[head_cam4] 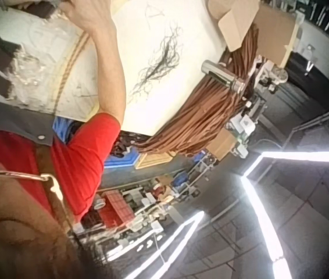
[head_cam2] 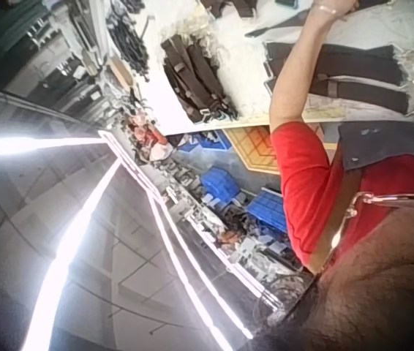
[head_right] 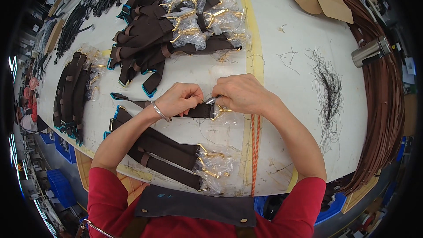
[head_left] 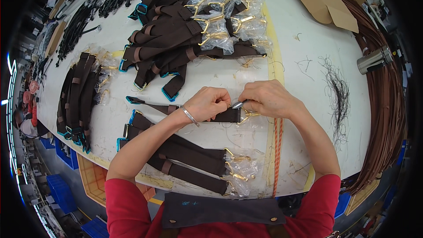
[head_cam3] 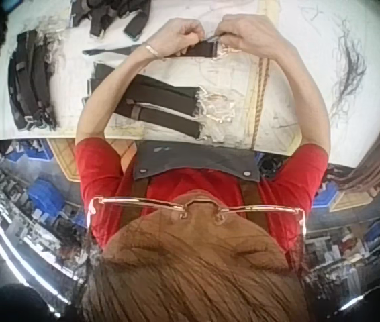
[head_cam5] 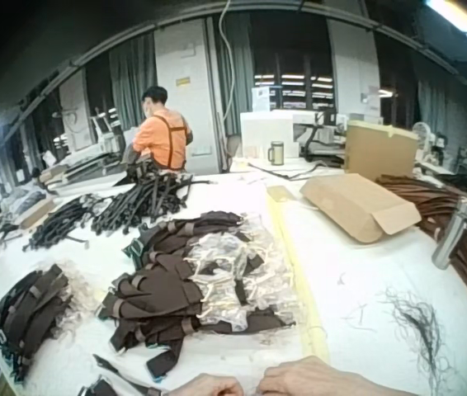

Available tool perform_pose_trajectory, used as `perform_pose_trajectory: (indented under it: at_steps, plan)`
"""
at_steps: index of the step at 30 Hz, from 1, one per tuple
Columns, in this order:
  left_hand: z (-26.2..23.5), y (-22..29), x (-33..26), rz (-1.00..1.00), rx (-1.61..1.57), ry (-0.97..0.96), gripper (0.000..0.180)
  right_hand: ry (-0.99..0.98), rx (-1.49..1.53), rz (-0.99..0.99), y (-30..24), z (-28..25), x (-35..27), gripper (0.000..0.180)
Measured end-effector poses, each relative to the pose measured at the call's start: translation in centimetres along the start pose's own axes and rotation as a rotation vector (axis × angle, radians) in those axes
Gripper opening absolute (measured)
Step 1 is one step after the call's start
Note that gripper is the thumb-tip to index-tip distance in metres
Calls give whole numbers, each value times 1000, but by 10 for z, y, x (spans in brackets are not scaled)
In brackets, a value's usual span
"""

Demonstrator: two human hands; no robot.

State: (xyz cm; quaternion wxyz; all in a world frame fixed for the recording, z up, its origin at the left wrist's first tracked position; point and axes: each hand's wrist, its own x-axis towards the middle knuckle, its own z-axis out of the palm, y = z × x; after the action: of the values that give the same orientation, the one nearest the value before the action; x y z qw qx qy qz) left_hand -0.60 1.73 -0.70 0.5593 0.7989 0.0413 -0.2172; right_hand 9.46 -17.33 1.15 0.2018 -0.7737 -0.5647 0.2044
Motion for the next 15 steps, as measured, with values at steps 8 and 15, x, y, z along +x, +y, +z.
perform_pose_trajectory:
  at_steps: [8, 15]
  plan:
    - [1, 0, -1, 4, -4, 8, 10, -5, -15, 1, -3, 2, 1, 15]
    - [2, -2, 1, 46, 29, 7, 9, 94, -64, -4, -3, 9, -6, 14]
